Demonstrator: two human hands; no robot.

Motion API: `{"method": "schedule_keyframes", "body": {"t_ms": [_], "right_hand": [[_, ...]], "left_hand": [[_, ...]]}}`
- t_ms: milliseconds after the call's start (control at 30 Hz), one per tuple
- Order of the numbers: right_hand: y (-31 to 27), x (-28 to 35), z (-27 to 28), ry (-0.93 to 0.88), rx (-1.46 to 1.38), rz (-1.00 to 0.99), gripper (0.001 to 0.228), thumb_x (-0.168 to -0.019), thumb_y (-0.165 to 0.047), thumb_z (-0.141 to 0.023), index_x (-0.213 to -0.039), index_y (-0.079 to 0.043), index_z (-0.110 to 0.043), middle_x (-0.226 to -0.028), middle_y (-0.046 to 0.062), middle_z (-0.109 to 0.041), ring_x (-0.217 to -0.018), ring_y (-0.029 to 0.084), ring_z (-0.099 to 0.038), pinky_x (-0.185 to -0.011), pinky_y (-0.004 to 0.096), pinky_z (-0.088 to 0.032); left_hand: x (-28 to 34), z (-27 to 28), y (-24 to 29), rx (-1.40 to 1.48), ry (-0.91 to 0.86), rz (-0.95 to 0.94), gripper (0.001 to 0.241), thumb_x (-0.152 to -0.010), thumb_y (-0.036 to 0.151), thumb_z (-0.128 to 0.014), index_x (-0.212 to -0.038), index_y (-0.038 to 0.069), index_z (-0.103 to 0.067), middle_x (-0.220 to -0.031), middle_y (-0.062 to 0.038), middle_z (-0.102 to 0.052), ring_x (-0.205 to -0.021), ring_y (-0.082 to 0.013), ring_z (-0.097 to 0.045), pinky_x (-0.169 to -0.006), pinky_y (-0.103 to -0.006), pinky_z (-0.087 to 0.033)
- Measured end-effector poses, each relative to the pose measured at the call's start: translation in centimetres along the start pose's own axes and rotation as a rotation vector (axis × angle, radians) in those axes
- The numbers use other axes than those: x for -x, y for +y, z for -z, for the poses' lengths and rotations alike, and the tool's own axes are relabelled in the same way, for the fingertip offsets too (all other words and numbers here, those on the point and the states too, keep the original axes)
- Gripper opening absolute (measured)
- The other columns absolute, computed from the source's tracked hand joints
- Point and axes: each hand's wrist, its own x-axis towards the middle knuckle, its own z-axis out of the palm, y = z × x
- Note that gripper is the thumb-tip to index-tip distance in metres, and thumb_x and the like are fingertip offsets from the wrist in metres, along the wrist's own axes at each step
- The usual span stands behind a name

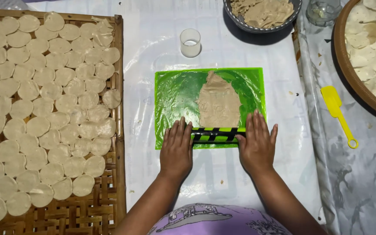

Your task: Using a rolling pin and circular cutter to create dough discs and placing them on a drying tray.

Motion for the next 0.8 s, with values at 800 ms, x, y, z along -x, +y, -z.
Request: {"method": "schedule_keyframes", "body": {"t_ms": [800], "right_hand": [[0.1,-3.7,-0.7,-0.055,0.126,-0.018,0.067,-0.11,-0.05,-0.041,-0.156,-0.001,-0.046,-0.159,0.029,-0.047,-0.153,0.04,-0.037,-0.114,0.078,0.004]], "left_hand": [[-5.1,1.6,0.2,0.016,-0.275,0.062,0.066,-0.11,0.045,-0.022,-0.156,-0.001,-0.033,-0.164,-0.028,-0.029,-0.154,-0.041,-0.023,-0.127,-0.0531,-0.007]]}}
